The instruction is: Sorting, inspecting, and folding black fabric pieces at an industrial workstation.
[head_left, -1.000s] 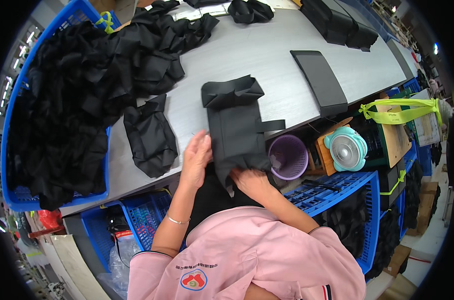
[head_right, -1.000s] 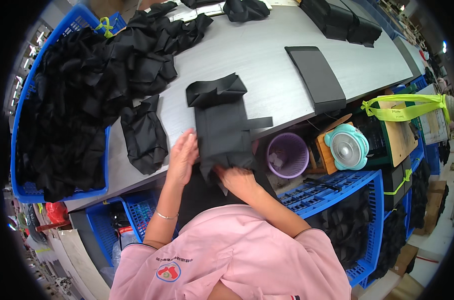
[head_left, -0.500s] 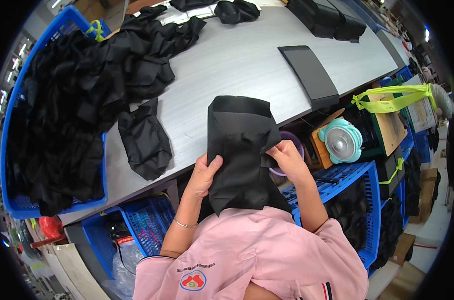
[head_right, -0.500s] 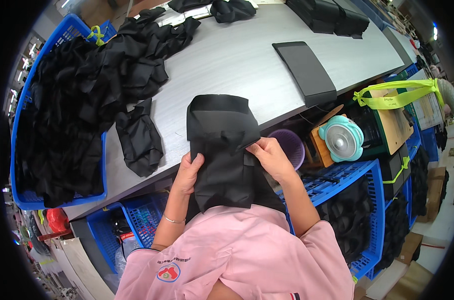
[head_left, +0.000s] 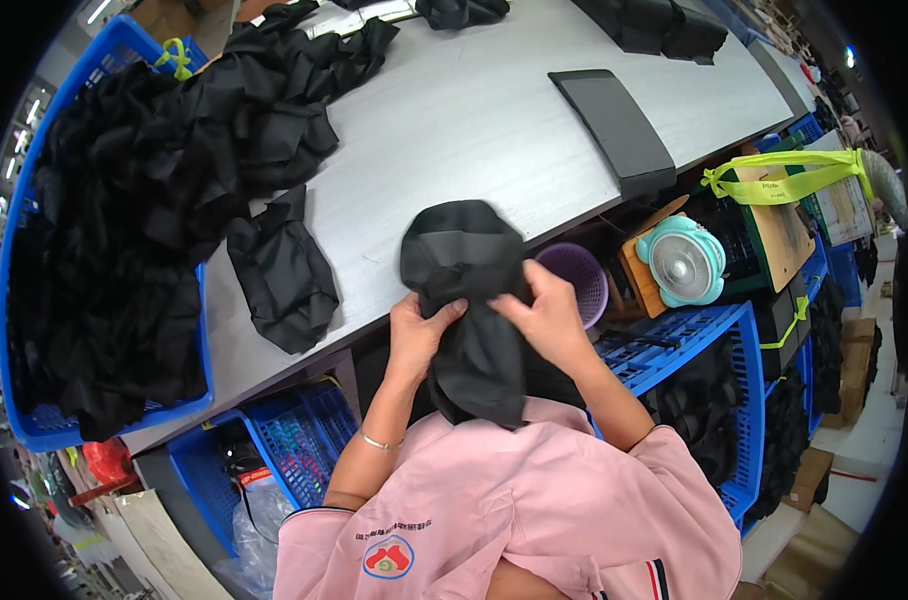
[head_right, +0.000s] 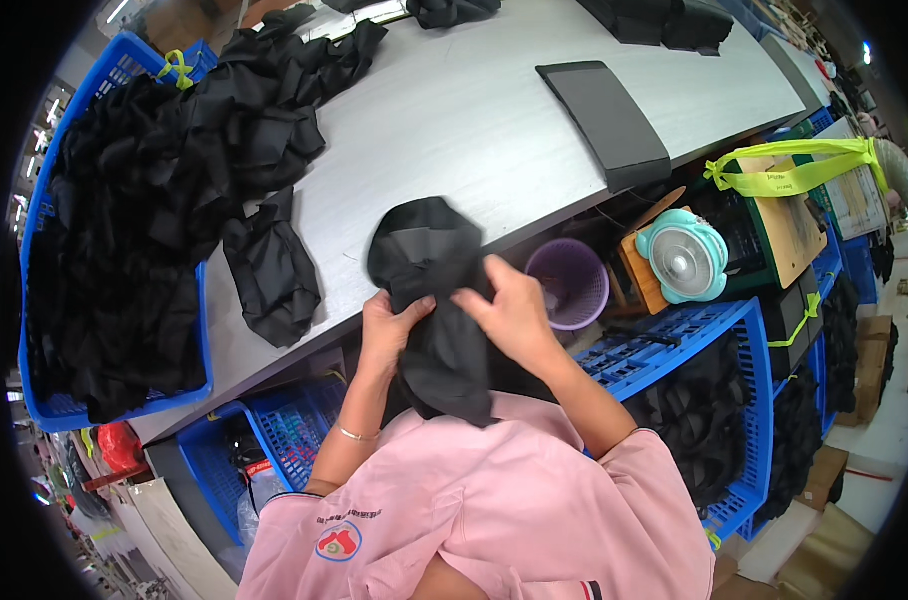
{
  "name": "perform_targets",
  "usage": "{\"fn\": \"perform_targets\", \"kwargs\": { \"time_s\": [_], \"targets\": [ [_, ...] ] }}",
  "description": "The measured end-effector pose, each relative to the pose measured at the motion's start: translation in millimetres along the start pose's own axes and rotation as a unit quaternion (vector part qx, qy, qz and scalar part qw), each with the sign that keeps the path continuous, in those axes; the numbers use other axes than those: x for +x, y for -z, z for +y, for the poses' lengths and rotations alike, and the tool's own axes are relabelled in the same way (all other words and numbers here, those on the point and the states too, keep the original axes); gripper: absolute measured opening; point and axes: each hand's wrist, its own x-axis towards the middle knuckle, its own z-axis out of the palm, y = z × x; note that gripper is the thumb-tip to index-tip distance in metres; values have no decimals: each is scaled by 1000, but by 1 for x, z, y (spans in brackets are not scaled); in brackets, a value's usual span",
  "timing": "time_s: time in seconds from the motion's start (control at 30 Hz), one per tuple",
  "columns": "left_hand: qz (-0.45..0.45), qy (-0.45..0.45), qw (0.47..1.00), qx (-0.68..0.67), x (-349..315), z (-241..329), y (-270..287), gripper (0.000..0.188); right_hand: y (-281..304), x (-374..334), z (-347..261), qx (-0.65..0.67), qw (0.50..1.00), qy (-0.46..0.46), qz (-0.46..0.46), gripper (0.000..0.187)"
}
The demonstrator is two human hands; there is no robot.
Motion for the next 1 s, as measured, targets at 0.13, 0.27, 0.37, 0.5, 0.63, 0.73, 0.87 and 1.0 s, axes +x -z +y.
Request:
{"fn": "perform_targets", "kwargs": {
  "time_s": [0.13,0.27,0.37,0.5,0.63,0.73,0.87,1.0],
  "targets": [
    [-9,4,1000,-29,-2,6,4,23,1,14,9,49,998,-22,-16,26],
    [3,7,997,-71,-2,9,10,28,15,15,34,93,992,-68,-44,20],
    [54,-29,994,-94,4,5,21,34,38,2,32,281,951,-129,33,27],
    [61,-33,995,-70,4,9,15,35,45,-27,35,234,935,-202,-172,46],
    [-4,30,989,-148,-18,13,-6,35,14,-40,30,328,924,-174,-96,37],
    [-24,39,990,-136,-24,9,-20,39,15,-34,82,93,993,-62,-26,30],
    [26,14,994,-105,-8,17,-14,43,23,-16,29,126,982,-101,-101,26],
    [84,-69,991,-75,29,25,14,44,14,-7,39,346,903,-180,-181,40]
  ]
}}
